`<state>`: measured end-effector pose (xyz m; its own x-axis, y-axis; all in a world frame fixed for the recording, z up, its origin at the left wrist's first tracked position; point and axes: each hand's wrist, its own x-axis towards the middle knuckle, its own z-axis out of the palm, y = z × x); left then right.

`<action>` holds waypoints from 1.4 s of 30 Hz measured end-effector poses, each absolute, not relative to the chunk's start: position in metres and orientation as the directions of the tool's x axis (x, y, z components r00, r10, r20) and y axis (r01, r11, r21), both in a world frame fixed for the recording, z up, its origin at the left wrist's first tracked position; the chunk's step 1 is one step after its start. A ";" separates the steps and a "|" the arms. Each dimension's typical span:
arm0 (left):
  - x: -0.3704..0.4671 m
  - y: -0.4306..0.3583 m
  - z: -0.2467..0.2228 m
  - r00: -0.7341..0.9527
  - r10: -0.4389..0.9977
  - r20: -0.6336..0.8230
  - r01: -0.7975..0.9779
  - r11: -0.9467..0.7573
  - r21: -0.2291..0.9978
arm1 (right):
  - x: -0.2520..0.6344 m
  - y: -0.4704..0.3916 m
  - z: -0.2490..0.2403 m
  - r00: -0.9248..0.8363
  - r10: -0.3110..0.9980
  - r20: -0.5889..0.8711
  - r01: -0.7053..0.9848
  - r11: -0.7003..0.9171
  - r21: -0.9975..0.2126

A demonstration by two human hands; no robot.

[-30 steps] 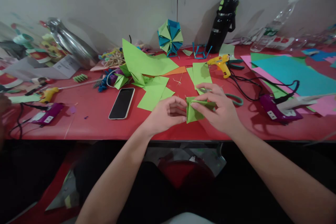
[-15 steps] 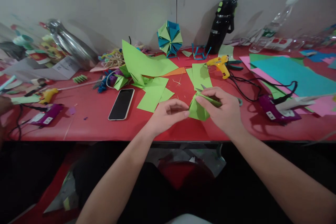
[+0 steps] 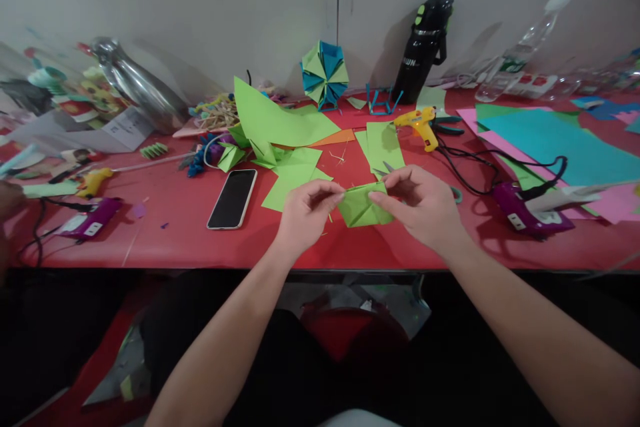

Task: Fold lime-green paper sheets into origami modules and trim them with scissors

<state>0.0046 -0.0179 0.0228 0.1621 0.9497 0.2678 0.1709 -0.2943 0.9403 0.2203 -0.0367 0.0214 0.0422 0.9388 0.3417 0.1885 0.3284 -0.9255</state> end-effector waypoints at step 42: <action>0.008 -0.023 0.025 0.355 0.926 0.125 0.266 -0.229 0.936 | 0.213 -0.038 0.029 -0.082 0.989 0.126 0.149 0.137 -0.979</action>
